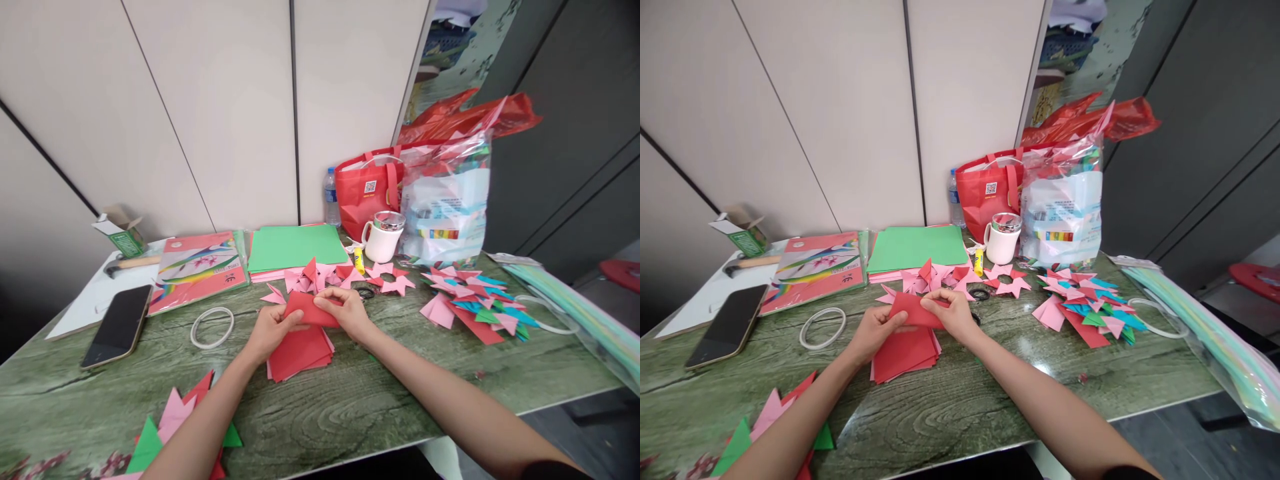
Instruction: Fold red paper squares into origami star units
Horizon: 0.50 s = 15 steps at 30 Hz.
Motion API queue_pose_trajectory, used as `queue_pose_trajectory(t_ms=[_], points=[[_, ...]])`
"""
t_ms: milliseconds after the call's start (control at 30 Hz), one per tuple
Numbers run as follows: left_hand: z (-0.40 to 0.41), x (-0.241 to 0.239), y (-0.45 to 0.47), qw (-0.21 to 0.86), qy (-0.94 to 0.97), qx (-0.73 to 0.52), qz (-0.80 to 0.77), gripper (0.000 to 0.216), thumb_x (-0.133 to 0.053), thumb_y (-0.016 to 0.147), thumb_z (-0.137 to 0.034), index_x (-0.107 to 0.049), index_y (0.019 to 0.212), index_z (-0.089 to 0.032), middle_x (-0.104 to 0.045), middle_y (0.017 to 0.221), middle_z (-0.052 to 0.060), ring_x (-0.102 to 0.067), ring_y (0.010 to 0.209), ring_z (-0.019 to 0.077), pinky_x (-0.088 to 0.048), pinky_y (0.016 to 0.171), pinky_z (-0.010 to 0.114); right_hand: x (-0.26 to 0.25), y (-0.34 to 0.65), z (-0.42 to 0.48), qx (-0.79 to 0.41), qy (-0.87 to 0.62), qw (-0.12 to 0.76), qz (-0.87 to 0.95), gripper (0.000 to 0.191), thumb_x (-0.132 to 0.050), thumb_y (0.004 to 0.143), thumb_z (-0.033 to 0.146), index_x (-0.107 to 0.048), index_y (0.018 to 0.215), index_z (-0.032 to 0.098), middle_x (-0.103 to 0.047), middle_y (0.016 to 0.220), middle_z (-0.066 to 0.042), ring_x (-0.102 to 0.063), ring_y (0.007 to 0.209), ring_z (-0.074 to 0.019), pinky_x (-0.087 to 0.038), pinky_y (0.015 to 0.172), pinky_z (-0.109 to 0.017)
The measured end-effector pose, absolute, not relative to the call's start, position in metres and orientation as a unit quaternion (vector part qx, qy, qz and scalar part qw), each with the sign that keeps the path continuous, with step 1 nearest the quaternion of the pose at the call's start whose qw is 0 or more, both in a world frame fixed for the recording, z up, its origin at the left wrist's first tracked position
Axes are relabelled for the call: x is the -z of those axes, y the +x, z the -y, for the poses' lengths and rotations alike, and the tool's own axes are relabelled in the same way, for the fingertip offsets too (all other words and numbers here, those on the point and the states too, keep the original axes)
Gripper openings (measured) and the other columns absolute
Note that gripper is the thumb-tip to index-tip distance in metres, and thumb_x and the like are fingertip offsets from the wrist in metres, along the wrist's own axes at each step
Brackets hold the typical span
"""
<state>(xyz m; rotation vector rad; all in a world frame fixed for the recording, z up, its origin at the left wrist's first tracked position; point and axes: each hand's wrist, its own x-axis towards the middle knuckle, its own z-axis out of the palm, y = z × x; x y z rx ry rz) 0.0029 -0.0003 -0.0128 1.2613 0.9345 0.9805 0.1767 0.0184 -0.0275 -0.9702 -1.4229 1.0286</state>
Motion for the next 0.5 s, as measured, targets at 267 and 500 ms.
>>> queue_pose_trajectory(t_ms=[267, 500], points=[[-0.001, 0.016, 0.001, 0.588, 0.564, -0.425, -0.394, 0.036, -0.064, 0.070, -0.042, -0.069, 0.092, -0.014, -0.071, 0.077, 0.003, -0.065, 0.068, 0.0206, -0.053, 0.067, 0.035, 0.027, 0.178, -0.020, -0.463, -0.401, 0.534, 0.583, 0.020, -0.068, 0.066, 0.036, -0.065, 0.067, 0.016, -0.064, 0.068, -0.001, -0.057, 0.064, -0.0158, -0.045, 0.063, -0.028], [0.002, 0.004, -0.001, 0.492, 0.662, -0.411, -0.388, 0.045, -0.062, 0.073, -0.031, -0.059, 0.117, -0.019, -0.065, 0.112, 0.007, -0.055, 0.107, 0.0257, -0.042, 0.091, 0.035, 0.025, 0.181, -0.021, -0.444, -0.404, 0.495, 0.629, 0.019, -0.065, 0.069, 0.036, -0.065, 0.068, 0.017, -0.065, 0.071, -0.002, -0.059, 0.068, -0.0169, -0.045, 0.068, -0.029]])
